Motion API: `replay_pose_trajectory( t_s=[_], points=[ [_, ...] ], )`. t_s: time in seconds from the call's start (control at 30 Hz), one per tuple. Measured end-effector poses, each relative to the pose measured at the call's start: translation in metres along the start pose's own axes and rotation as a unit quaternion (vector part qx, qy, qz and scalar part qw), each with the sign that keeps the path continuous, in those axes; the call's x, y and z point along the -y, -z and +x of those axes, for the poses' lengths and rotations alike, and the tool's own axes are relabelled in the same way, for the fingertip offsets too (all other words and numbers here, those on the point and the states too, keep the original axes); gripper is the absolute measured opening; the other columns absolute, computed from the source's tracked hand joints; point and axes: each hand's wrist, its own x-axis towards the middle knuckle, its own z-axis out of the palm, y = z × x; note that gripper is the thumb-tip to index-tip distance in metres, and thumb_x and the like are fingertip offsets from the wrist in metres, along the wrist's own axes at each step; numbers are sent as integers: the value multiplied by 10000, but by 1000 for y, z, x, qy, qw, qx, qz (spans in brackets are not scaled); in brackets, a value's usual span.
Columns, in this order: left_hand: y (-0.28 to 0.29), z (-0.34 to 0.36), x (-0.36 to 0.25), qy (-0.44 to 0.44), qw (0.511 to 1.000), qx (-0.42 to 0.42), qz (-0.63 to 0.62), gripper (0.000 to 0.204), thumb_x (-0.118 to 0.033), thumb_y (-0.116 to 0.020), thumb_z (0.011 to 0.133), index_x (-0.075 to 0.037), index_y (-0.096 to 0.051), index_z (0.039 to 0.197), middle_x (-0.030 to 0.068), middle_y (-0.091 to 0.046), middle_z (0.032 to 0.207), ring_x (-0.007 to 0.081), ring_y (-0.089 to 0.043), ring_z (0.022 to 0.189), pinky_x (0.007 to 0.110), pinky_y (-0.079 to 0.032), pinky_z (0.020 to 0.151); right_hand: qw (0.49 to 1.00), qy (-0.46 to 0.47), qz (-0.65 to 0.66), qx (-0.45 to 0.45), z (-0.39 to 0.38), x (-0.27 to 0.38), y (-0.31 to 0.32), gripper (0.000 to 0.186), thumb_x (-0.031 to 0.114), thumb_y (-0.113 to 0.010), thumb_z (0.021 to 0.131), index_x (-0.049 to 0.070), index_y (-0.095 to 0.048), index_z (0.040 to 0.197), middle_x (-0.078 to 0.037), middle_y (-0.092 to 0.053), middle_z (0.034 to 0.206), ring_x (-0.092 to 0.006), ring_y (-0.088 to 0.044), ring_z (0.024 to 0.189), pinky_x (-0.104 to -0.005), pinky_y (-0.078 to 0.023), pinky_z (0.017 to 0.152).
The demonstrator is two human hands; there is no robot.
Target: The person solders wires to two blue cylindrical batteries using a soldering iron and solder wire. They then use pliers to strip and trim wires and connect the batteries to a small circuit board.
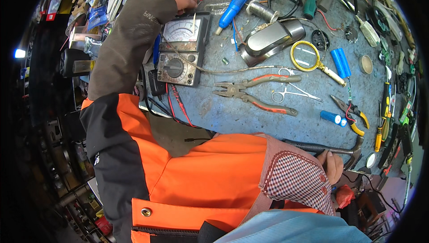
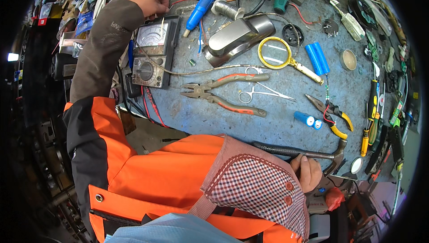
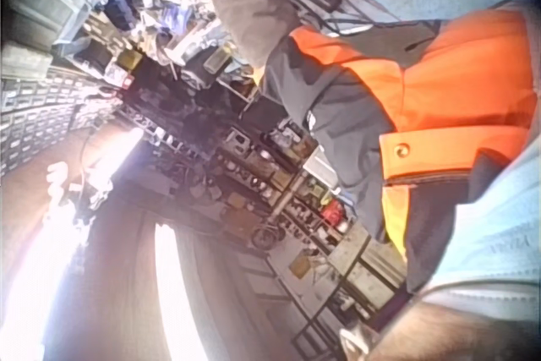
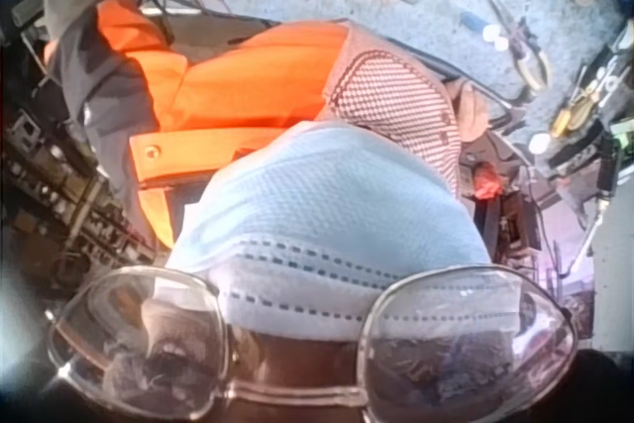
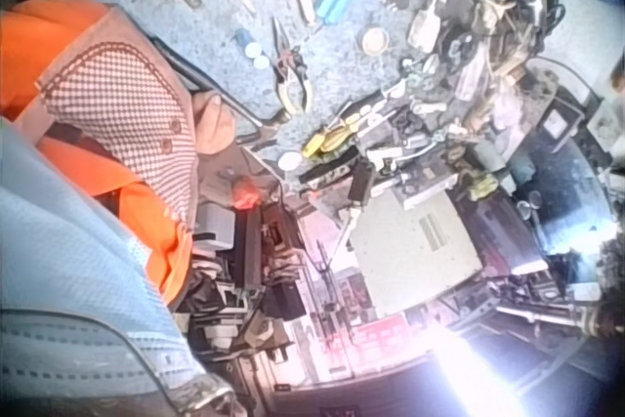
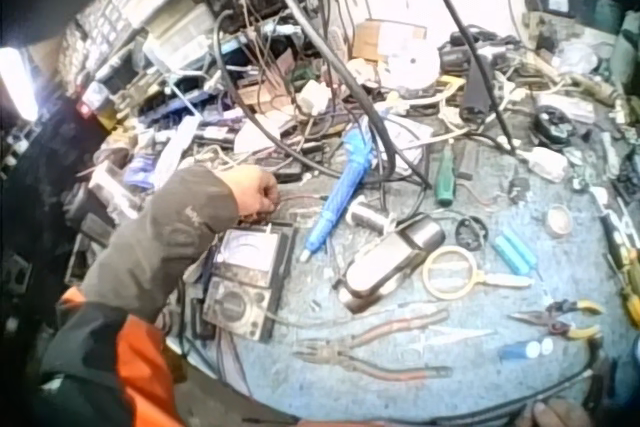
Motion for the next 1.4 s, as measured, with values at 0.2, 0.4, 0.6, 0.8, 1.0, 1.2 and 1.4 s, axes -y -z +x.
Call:
replay_pose_trajectory(
  t_s=[0.2, 0.4, 0.6, 0.8, 1.0, 1.2, 1.4],
  points=[
    [-5, 20, 10, -76, 993, 8, 89, 141, -133, -764, 893, -11, -705, 854, 88, -674, 718, 186, -636, 623, 377, -505, 581, 1000, -7, 6, 0, 2, 2, 0, 391, -93, -825, 795, 1, -688, 1150, -149, -676, 917, -288, -643, 753, -395, -549, 673],
    [-4, 13, 2, -96, 982, 31, 158, 159, -169, -733, 907, -19, -683, 924, 102, -655, 754, 233, -633, 740, 408, -501, 703, 1000, -5, 1, -8, 0, 0, -2, 377, -85, -823, 796, 2, -695, 1139, -150, -676, 912, -292, -644, 741, -398, -552, 674],
    [12, 4, 13, -80, 996, -15, 32, 131, -137, -703, 954, -14, -682, 995, 84, -686, 839, 190, -640, 716, 377, -531, 647, 1000, -18, -17, -5, -4, 3, 0, 330, -76, -822, 790, -2, -709, 1092, -154, -681, 902, -296, -655, 739, -394, -554, 669],
    [2, -1, 17, -93, 991, -26, 91, 136, -112, -735, 935, -9, -730, 1024, 88, -736, 880, 186, -691, 746, 369, -567, 664, 999, -18, -24, -16, -3, 1, -2, 302, -60, -823, 791, 2, -713, 1064, -153, -680, 879, -292, -655, 724, -391, -556, 668],
    [-2, 16, 22, -150, 975, -89, 136, 243, -192, -780, 906, -54, -758, 1105, 109, -724, 852, 239, -702, 785, 397, -551, 729, 999, -17, -27, -12, -5, 3, -2, 311, -66, -822, 792, -6, -708, 1076, -155, -678, 877, -296, -655, 732, -390, -553, 674],
    [35, -3, -3, -30, 976, -193, 97, 283, -155, -770, 845, -33, -774, 1099, 169, -756, 862, 287, -742, 811, 408, -580, 752, 1000, -15, -17, 2, 0, 2, -1, 320, -85, -809, 805, -16, -703, 1099, -162, -679, 914, -293, -648, 764, -385, -544, 673],
    [45, -5, 49, -82, 978, -140, 127, 327, -210, -786, 879, -44, -739, 1156, 126, -729, 873, 257, -713, 823, 409, -555, 756, 1000, -10, -15, -6, -4, 1, -1, 318, -88, -808, 811, -19, -702, 1102, -163, -678, 915, -287, -637, 760, -388, -546, 666]
  ],
)
